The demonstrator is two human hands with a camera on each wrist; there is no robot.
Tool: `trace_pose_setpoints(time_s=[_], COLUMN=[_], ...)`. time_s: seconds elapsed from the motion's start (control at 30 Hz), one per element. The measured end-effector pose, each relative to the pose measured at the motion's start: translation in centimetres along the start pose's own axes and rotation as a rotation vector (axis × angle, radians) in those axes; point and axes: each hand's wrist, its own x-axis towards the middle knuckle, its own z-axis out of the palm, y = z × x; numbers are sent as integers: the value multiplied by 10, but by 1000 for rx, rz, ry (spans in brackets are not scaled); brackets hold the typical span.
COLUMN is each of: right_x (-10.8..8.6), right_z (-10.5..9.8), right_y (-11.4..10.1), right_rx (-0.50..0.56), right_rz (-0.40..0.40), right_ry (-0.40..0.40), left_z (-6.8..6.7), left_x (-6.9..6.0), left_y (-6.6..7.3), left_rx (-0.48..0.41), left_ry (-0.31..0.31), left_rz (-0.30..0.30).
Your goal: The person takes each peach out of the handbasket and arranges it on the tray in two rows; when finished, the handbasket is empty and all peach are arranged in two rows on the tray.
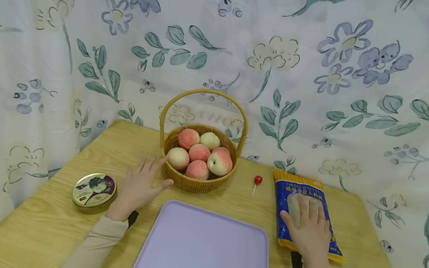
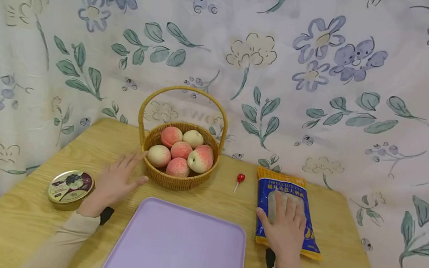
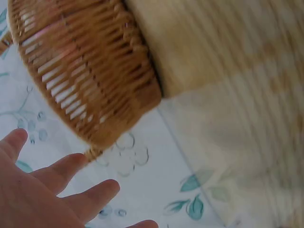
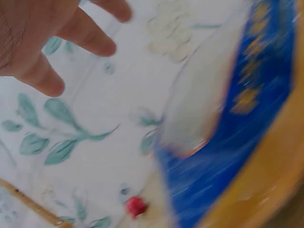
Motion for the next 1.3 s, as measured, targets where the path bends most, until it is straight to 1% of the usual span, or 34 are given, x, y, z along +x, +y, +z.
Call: trace_pose_setpoints(time_s=[0.13,0.33,0.47,0.57,0.7,0.77,0.83,0.97,1.1,1.2,1.3], right_x=[17,45,63,75,91,97,102,107,113,118,122], right_z=[0,2,6,14,25,30,37,49,58,63,68], right_y=[-29,-80,-113,-134,-157,-165,-169,-173,-175,-177,-181], right_rx=[4,12,10,6,35,59,60,73,125,173,206], right_rz=[-72,-183,-278,-339,-379,-383,-380,-353,-324,-320,-331], right_ry=[23,41,55,41,-4,-22,-31,-59,-91,-87,-61], left_z=[7,13,15,17,21,22,24,26,25,23,21], left_x=[-1,-2,-3,-4,-5,-4,-4,-6,-6,-6,-6], left_y=[5,4,2,1,0,1,3,7,8,6,3], left_rx=[-38,-91,-131,-156,-180,-195,-206,-221,-219,-225,-229], left_ry=[-9,-15,-42,-57,-59,-54,-52,-71,-78,-77,-85], left_rz=[30,30,22,13,17,18,19,13,3,-1,-12])
